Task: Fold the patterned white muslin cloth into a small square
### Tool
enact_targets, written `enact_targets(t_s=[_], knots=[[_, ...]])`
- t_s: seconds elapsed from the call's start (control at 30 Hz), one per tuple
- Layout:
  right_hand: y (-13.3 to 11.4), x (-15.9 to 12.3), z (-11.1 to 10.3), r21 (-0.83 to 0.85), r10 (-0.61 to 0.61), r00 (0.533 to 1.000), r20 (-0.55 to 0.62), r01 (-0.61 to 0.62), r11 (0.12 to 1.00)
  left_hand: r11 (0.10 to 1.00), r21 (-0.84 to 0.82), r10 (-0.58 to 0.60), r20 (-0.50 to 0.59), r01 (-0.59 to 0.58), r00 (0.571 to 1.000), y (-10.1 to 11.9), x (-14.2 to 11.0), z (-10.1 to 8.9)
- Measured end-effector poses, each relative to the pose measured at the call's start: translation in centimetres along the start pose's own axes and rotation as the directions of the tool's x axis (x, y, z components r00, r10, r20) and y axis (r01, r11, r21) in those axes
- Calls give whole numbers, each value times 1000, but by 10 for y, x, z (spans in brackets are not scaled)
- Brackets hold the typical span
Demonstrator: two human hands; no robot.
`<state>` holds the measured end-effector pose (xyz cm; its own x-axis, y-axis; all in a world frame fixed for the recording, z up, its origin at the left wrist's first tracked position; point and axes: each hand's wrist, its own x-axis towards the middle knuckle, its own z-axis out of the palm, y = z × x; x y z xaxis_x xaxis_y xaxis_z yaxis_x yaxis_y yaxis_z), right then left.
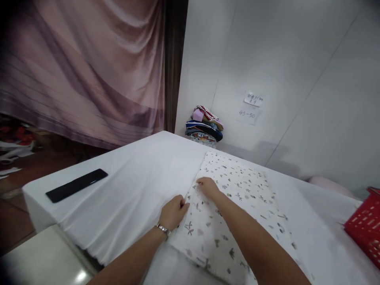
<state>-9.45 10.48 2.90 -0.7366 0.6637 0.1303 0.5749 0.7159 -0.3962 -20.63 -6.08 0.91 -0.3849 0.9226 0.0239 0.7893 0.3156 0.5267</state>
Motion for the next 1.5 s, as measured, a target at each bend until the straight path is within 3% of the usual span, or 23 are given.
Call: enact_targets(t_s=[0.2,0.43,0.87,1.03,1.4,1.5], knots=[[8,36,6,-129,-170,969,181,195,972,998,-8,59,17,-58,998,-3,2,0],[6,40,-7,-194,-269,912,309,337,921,997,-35,67,58,-65,996,-4,1,-1],[22,28,-9,-6,-350,911,216,360,933,997,-32,76,148,-72,986,3,-1,-10],[22,30,-3,-5,-341,917,207,349,937,995,-15,98,127,-97,987,2,-2,-10],[21,44,2,-99,-296,904,309,340,935,996,54,59,100,-65,993,-3,0,-3],[19,47,-1,-105,-315,876,365,374,921,998,40,50,111,-55,993,-3,1,-4]])
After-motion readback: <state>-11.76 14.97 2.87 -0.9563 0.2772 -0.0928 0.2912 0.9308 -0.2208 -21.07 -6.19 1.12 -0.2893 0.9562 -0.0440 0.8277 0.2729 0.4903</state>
